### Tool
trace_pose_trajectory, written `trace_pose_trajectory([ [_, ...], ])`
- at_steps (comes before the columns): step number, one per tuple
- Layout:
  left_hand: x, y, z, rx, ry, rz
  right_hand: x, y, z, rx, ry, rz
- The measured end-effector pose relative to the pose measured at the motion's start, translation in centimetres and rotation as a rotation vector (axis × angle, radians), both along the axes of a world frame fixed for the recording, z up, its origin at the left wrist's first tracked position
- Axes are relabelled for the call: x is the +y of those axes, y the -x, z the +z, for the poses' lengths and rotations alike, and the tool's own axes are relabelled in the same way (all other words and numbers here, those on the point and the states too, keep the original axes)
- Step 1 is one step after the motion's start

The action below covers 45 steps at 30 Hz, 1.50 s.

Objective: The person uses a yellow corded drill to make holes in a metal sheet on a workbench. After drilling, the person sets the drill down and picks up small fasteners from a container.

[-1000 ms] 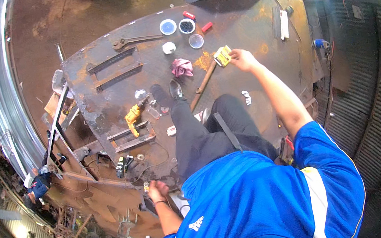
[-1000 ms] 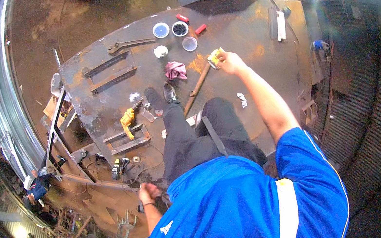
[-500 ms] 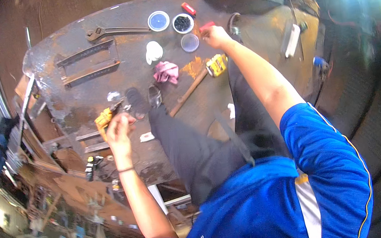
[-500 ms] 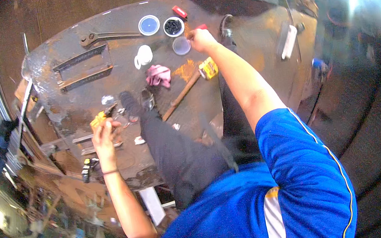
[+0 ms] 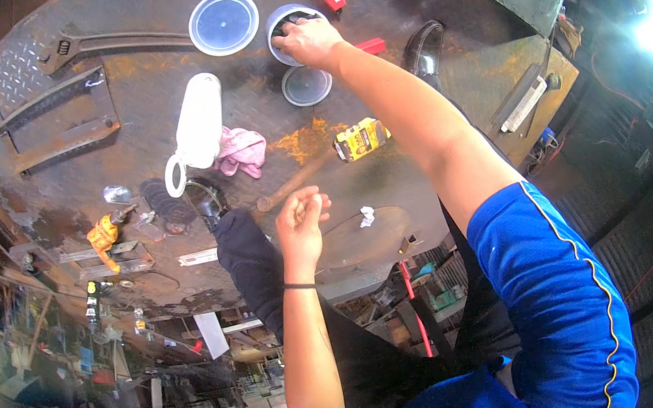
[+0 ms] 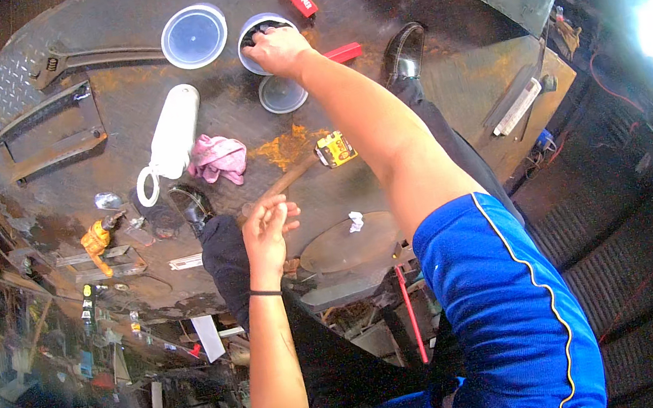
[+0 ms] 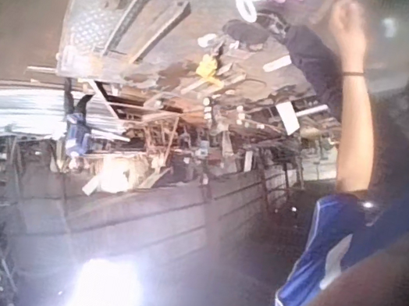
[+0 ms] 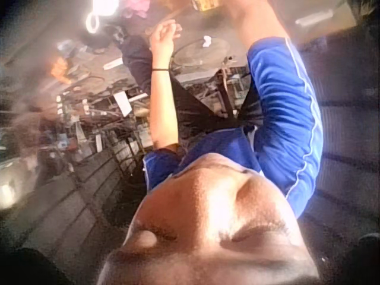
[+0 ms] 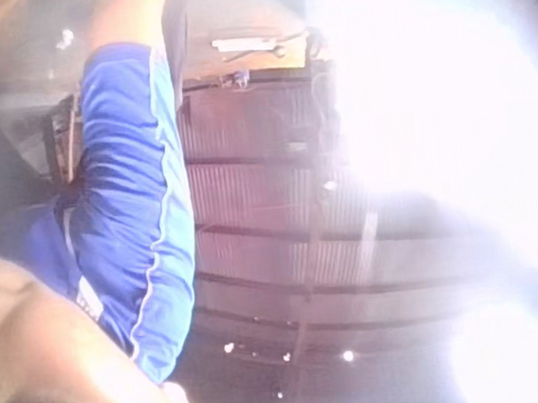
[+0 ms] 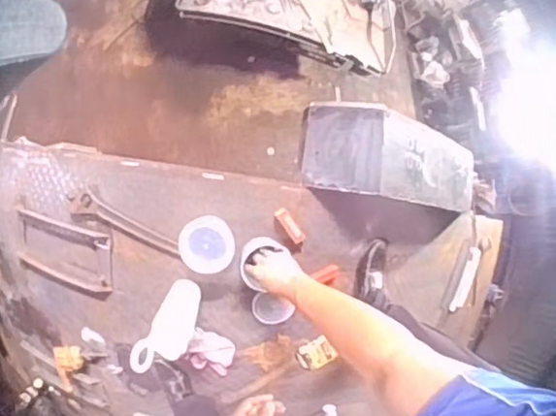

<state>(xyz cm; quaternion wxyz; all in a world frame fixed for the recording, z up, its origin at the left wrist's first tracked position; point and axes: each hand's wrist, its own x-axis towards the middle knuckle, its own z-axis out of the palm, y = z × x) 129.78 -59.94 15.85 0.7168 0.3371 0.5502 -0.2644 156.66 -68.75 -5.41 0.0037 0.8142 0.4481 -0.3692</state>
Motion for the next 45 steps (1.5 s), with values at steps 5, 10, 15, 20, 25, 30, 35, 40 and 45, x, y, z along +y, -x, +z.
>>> trace_pose_trajectory([
  [5, 1.7, -2.5, -5.7, 0.003, 0.003, -0.055, -1.7, 1.0, -1.2, 0.015, -0.221, -0.169],
  [10, 3.4, -8.9, -10.0, -0.016, -0.056, 0.085, -2.7, 2.7, 5.9, 0.37, -0.348, -0.643],
  [15, 4.2, -11.7, -13.9, -0.071, 0.209, 0.216, -2.6, 2.1, 8.2, 0.345, -0.237, -0.764],
  [20, 3.8, -11.8, -14.4, -0.022, 0.077, 0.106, -0.5, 0.9, 0.6, -0.004, -0.064, -0.331],
  [25, 4.4, -9.2, -14.0, 0.002, 0.048, 0.215, 0.8, 1.3, -0.1, -0.007, -0.078, -0.365],
  [30, 4.1, -9.4, -13.8, 0.044, 0.021, 0.231, -2.0, 2.2, -0.4, -0.024, -0.129, -0.522],
  [35, 3.8, -10.3, -13.7, -0.015, 0.01, 0.185, 0.0, 1.3, -0.8, -0.015, -0.136, -0.506],
  [40, 4.2, -10.1, -13.8, -0.013, 0.002, 0.225, 1.7, 1.7, -1.8, -0.028, -0.063, -0.72],
  [45, 4.1, -9.2, -14.1, 0.032, -0.004, 0.243, 2.1, 2.8, -2.6, -0.143, -0.144, -0.859],
])
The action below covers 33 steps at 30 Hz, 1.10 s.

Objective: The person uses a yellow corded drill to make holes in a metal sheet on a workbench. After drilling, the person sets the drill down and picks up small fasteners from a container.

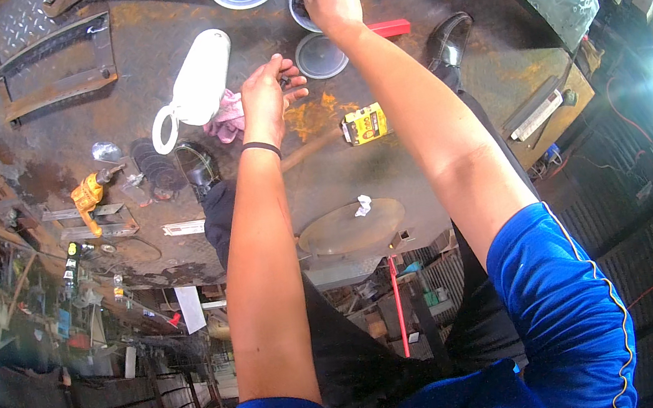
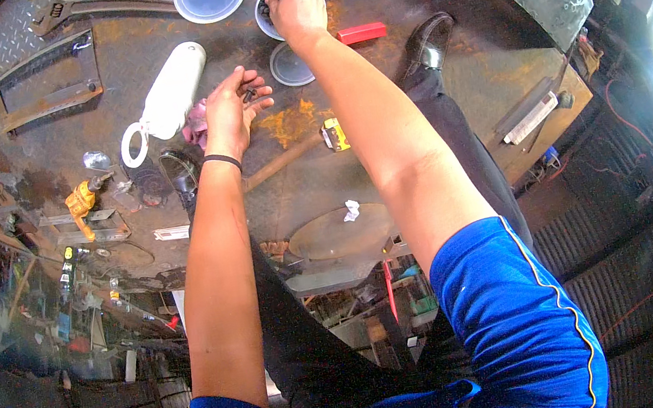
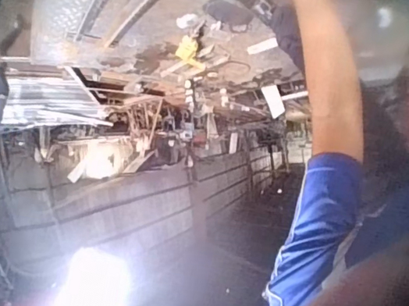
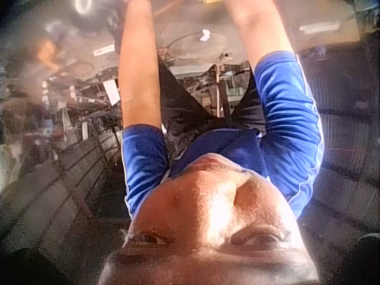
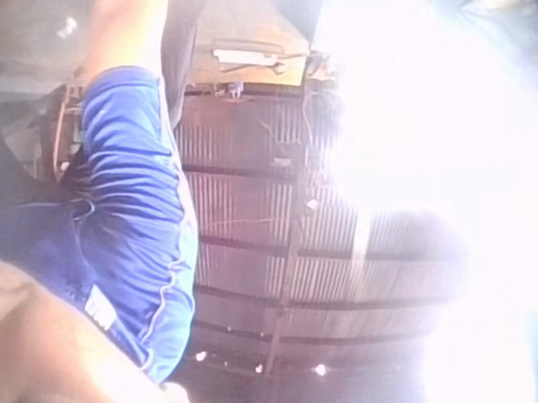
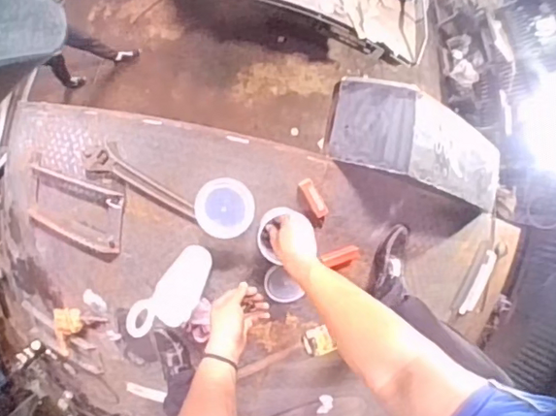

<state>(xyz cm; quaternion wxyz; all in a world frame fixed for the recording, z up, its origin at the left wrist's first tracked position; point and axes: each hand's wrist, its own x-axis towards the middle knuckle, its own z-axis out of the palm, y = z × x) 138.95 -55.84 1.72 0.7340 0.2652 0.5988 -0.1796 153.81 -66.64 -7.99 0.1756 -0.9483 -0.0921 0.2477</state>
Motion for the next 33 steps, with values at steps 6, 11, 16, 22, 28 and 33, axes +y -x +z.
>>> trace_pose_trajectory([
  [6, -0.3, 0.3, -0.2, 0.009, 0.004, 0.017, 1.2, -1.4, 0.8, 0.26, 0.159, -0.014],
  [11, -0.5, -1.3, 0.0, -0.016, -0.005, 0.003, 1.1, -0.6, -0.8, 0.18, 0.184, -0.029],
  [16, 0.5, -2.7, -0.6, -0.034, -0.05, -0.018, -0.2, 0.4, 3.0, 0.156, -0.004, -0.146],
  [22, -0.2, -5.5, -0.9, -0.068, 0.013, 0.063, -2.9, 1.0, 10.5, 0.59, -0.428, -0.503],
  [28, -0.9, -6.4, -1.1, -0.119, 0.12, -0.09, -3.3, 1.6, 14.2, 0.4, -0.371, -0.133],
  [33, 0.5, -5.1, -0.4, -0.036, 0.028, -0.283, -2.2, -0.4, 7.6, 0.235, -0.273, -0.265],
])
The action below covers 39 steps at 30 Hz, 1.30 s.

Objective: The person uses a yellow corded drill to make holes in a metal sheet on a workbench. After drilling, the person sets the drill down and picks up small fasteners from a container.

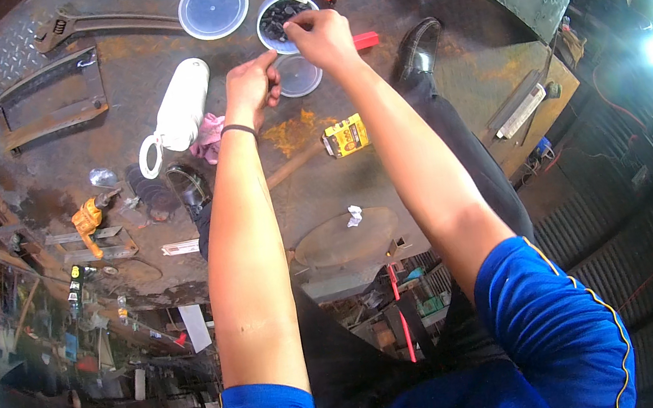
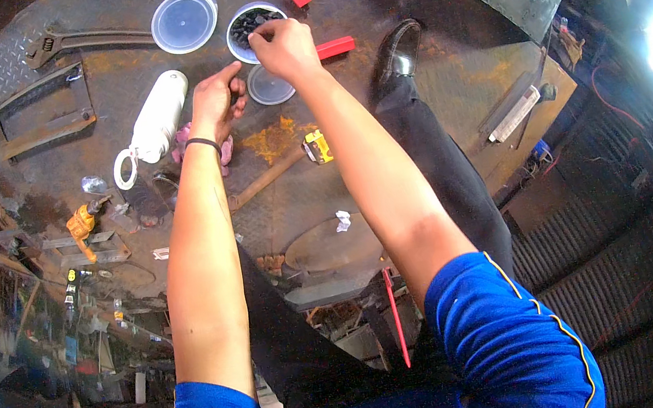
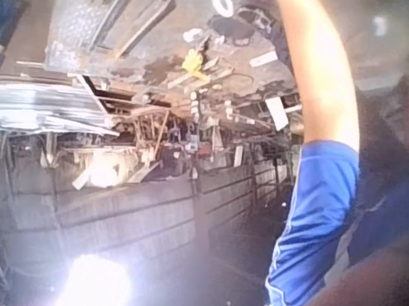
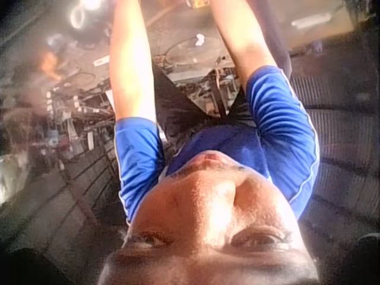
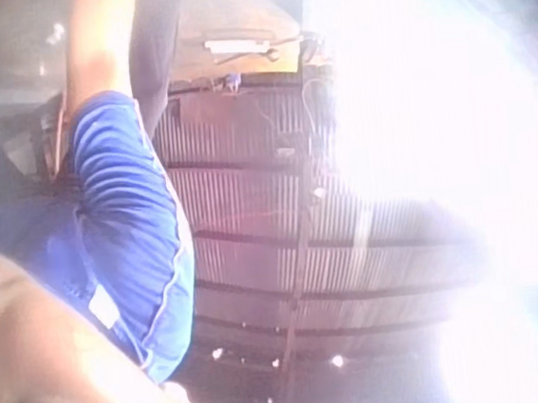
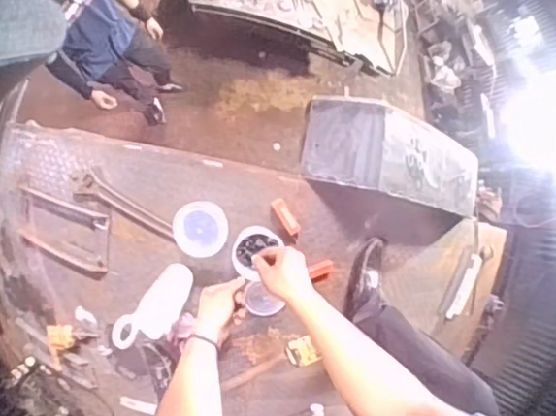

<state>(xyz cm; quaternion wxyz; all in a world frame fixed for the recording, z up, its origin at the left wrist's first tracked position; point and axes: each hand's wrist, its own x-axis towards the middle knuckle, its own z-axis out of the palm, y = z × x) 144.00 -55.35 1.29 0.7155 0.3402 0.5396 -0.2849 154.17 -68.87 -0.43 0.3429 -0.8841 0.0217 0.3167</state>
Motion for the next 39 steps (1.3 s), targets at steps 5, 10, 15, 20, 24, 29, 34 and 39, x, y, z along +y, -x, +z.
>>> trace_pose_trajectory([
  [5, 0.3, 1.9, 0.8, 0.069, 0.028, -0.063, 2.1, -0.3, -6.2, -0.176, 0.179, 0.134],
  [10, 0.9, 4.8, 1.1, 0.039, 0.1, 0.121, 2.5, 1.0, -7.6, -0.213, 0.13, 0.004],
  [15, 1.6, 4.5, 0.7, -0.041, 0.081, 0.1, -0.3, 2.3, -6.5, -0.147, -0.014, -0.148],
  [20, 2.0, 3.0, 0.4, -0.063, 0.065, 0.11, -0.4, 0.5, -3.6, -0.142, 0.293, 0.491],
  [24, 2.0, 2.0, 0.4, -0.091, 0.069, 0.081, 1.4, -1.8, -4.6, -0.245, 0.407, 0.707],
  [29, 1.9, 2.2, 0.0, -0.065, 0.136, 0.292, 1.7, -2.6, -4.4, -0.169, 0.44, 0.938],
  [34, 1.5, 2.7, -0.4, -0.034, 0.098, 0.335, 1.5, -2.0, -4.2, -0.222, 0.386, 0.911],
  [39, 1.1, 1.9, -0.8, -0.024, 0.063, 0.314, 1.5, -1.9, -5.8, -0.231, 0.39, 0.916],
])
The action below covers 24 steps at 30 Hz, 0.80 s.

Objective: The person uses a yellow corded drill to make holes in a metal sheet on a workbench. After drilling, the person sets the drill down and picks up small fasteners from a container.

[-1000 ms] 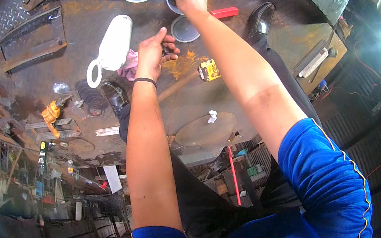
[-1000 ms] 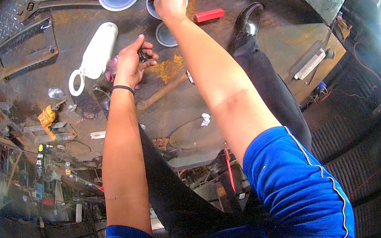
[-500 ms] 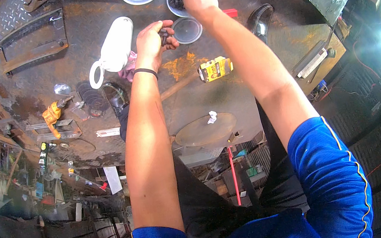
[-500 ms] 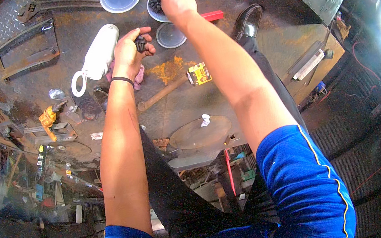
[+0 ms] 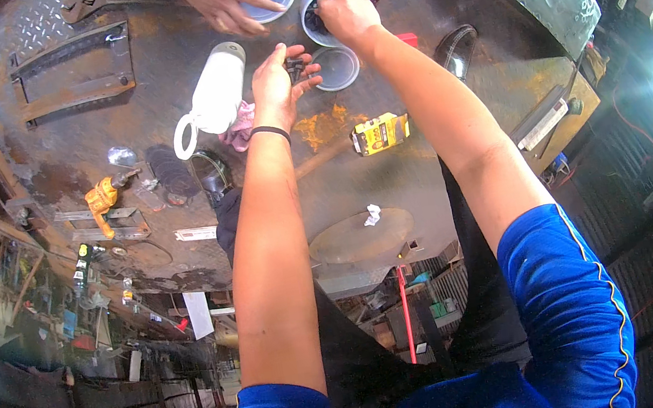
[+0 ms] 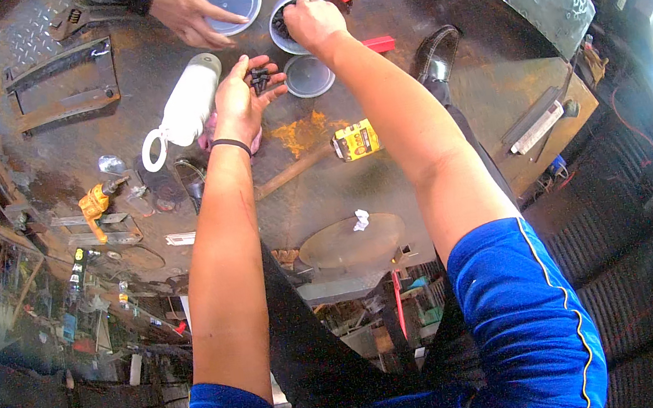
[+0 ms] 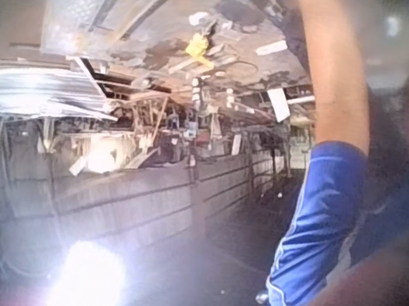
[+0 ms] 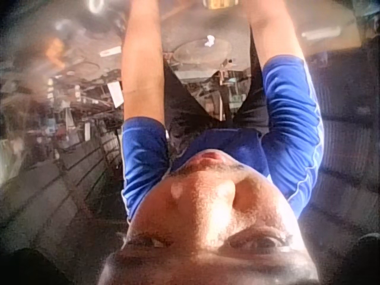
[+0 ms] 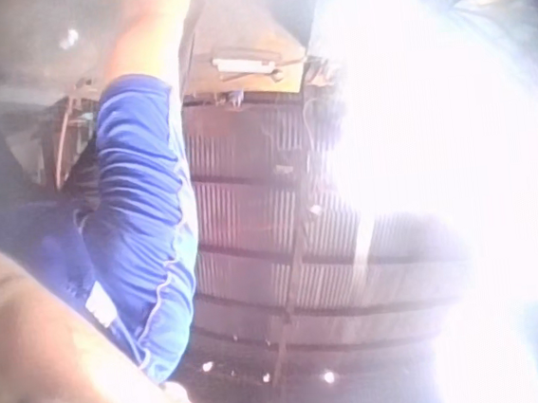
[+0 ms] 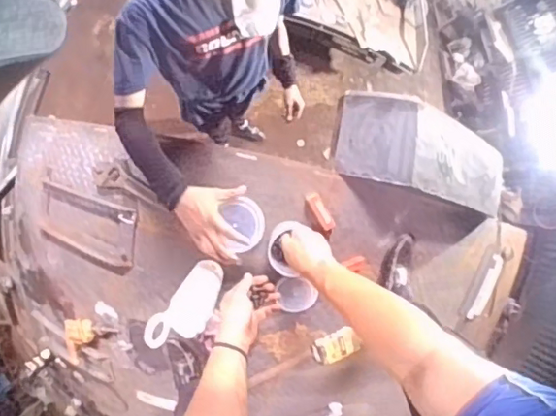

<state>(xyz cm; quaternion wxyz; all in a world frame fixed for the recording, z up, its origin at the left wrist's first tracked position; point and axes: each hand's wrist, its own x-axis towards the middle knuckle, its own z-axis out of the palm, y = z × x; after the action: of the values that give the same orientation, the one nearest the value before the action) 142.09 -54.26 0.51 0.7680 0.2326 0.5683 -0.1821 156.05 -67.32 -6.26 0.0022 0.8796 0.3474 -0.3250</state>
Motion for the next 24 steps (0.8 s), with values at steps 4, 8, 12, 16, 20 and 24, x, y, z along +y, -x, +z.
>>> trace_pose_trajectory([
  [4, 0.0, -0.9, 0.9, -0.035, -0.009, 0.001, -0.4, 0.0, -0.4, -0.015, -0.027, -0.046],
  [8, 0.0, -0.9, 1.5, -0.072, 0.036, 0.061, -1.2, 0.2, 1.9, -0.07, -0.087, -0.288],
  [12, -0.1, 1.5, 3.2, -0.051, 0.038, 0.14, -0.8, 3.3, 11.2, 0.074, -0.558, -0.7],
  [16, 0.0, 0.8, 13.2, -0.103, 0.11, 0.077, -0.8, 6.2, 23.9, 0.367, -0.625, -0.376],
  [20, 1.8, 3.6, 26.7, -0.085, 0.102, -0.037, 1.4, 2.4, 43.9, 0.401, -0.742, -0.401],
  [24, 4.9, 7.5, 41.2, -0.162, -0.113, -0.078, 3.6, -5.7, 62.5, 0.459, -1.172, -0.548],
])
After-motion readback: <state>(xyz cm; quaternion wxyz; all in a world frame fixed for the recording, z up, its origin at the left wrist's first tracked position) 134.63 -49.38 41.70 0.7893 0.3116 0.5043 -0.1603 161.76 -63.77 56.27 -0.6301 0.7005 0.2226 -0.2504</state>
